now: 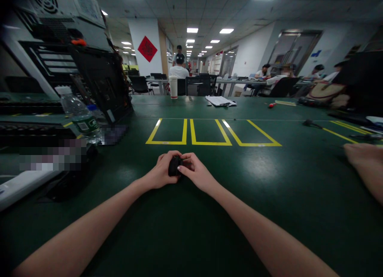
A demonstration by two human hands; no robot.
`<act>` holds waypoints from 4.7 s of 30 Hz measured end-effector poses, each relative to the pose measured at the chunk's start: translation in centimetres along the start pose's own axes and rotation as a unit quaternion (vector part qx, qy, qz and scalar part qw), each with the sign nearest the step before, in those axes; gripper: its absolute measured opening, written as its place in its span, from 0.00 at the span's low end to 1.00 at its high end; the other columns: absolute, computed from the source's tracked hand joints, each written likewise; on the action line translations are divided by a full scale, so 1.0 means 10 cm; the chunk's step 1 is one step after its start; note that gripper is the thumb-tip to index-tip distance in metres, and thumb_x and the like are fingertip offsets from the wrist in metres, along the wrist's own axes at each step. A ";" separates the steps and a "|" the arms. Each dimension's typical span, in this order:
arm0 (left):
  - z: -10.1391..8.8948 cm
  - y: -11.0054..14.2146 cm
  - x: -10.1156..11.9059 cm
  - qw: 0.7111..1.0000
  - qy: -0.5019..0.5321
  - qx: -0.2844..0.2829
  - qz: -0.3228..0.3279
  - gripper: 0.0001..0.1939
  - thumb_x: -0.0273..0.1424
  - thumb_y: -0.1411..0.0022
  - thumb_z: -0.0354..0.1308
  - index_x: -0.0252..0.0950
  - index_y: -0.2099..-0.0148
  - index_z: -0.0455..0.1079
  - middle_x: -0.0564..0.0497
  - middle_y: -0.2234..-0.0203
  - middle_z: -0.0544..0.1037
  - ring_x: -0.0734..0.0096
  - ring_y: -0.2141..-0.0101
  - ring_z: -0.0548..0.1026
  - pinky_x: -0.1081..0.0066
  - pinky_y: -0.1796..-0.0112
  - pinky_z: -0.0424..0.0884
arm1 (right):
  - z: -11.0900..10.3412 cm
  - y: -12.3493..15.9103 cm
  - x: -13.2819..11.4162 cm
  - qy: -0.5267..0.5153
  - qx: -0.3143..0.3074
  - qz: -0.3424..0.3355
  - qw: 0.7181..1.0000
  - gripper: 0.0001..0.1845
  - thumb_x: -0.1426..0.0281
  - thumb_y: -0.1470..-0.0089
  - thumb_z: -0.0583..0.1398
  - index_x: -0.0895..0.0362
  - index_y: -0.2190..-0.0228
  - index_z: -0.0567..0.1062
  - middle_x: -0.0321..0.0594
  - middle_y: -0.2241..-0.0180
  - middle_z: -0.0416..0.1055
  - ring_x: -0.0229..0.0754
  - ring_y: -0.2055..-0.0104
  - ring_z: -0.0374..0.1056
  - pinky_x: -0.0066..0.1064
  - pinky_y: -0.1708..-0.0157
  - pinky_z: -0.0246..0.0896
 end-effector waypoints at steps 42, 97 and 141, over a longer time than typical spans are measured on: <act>-0.02 0.00 0.03 1.000 0.008 -0.010 -0.019 0.29 0.26 0.57 0.57 0.42 0.51 0.51 0.52 0.57 0.62 0.61 0.54 0.61 0.58 0.51 0.51 | 0.01 0.02 -0.02 -0.019 0.018 -0.001 1.000 0.15 0.69 0.55 0.57 0.54 0.62 0.62 0.37 0.59 0.62 0.40 0.56 0.62 0.38 0.54 0.57; 0.00 -0.01 -0.01 0.999 0.002 -0.007 -0.042 0.30 0.26 0.57 0.58 0.43 0.51 0.51 0.51 0.57 0.61 0.59 0.54 0.59 0.57 0.53 0.53 | -0.12 0.01 0.10 0.008 0.107 0.004 0.994 0.18 0.63 0.58 0.59 0.56 0.63 0.64 0.39 0.63 0.65 0.40 0.58 0.61 0.38 0.55 0.56; -0.01 -0.01 0.07 1.000 0.003 -0.007 -0.023 0.29 0.27 0.56 0.57 0.41 0.51 0.50 0.51 0.57 0.61 0.61 0.54 0.59 0.58 0.52 0.52 | 0.01 0.04 0.03 0.012 0.094 -0.011 0.995 0.12 0.64 0.53 0.55 0.55 0.65 0.66 0.37 0.64 0.66 0.39 0.60 0.63 0.35 0.59 0.59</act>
Point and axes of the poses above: each hand's wrist, its own y-axis away from the middle knuckle, its own z-axis out of the palm, x = y × z, the point moved 4 cm from there along -y, towards the middle knuckle
